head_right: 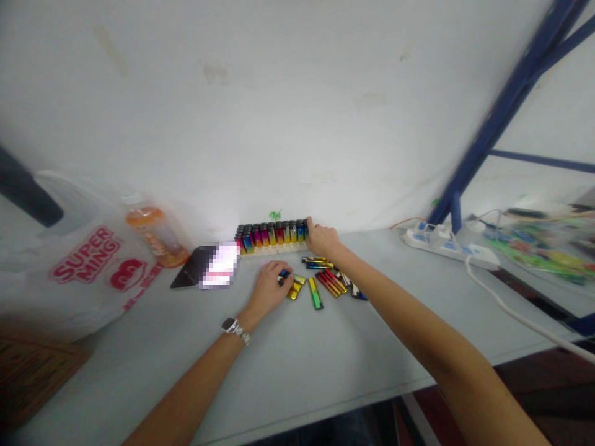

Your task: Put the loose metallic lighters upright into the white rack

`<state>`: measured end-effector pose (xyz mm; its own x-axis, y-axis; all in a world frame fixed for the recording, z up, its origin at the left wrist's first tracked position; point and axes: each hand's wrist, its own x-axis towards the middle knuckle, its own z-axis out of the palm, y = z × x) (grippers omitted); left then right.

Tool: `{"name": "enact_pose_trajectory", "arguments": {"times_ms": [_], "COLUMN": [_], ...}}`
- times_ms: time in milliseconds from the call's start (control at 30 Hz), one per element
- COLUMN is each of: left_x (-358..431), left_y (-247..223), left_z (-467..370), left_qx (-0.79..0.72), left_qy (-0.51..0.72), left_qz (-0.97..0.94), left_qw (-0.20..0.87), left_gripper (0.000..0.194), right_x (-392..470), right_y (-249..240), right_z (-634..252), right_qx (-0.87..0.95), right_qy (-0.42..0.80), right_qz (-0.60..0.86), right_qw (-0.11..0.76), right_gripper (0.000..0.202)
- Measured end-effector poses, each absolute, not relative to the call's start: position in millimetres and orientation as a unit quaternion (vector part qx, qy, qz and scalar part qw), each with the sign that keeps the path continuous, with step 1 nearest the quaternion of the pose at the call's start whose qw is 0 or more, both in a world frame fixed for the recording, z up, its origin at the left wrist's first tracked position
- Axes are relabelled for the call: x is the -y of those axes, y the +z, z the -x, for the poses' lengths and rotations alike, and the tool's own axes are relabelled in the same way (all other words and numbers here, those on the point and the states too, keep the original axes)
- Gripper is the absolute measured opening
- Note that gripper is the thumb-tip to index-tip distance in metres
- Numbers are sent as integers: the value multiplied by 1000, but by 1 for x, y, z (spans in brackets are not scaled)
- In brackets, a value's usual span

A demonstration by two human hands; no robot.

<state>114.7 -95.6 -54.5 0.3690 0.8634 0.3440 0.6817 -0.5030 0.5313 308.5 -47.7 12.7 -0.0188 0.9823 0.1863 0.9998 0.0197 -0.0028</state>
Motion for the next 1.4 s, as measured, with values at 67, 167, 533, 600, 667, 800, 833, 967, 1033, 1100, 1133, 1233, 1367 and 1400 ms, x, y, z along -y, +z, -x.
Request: {"name": "enact_pose_trajectory", "arguments": {"times_ms": [67,167,533,600,667,800,833,967,1033,1100,1133,1233,1367,1400], "left_x": [95,95,96,96,97,98,98,98,98,98,97,97,97,97], "left_y": [-55,-55,-53,-53,-52,-51,-50,-51,-51,-51,-52,-52,-52,-51], "left_z": [-115,-115,-116,-116,-116,-116,-116,-116,-116,-116,-116,-116,-115,-115], "left_qx": [-474,-474,-471,-472,-472,-475,-475,-475,-475,-475,-474,-473,-474,-473], "left_qy": [301,301,301,302,302,303,303,303,304,304,304,303,304,305], "left_qz": [-814,-814,-817,-816,-816,-815,-814,-814,-814,-814,-815,-816,-813,-813], "left_qw": [151,148,141,141,140,140,140,142,141,140,139,139,146,149], "left_gripper": [14,14,13,13,13,13,13,13,13,13,13,15,15,15], "right_x": [56,67,90,88,85,78,77,79,83,86,89,97,111,114], "right_y": [11,15,18,15,12,7,6,0,-5,-9,-11,-16,-20,-20], "right_z": [-308,-312,-317,-317,-318,-316,-315,-298,-285,-272,-266,-252,-245,-246], "right_qx": [707,719,782,791,802,819,816,735,669,593,555,469,414,401], "right_qy": [-63,-39,-5,-13,-15,23,44,159,237,310,341,423,525,549], "right_qz": [699,686,620,610,597,556,546,527,512,485,471,431,378,370], "right_qw": [90,100,-61,-48,-8,137,183,395,484,562,594,644,641,633], "right_gripper": [61,49,28,27,27,21,20,28,32,36,38,41,43,42]}}
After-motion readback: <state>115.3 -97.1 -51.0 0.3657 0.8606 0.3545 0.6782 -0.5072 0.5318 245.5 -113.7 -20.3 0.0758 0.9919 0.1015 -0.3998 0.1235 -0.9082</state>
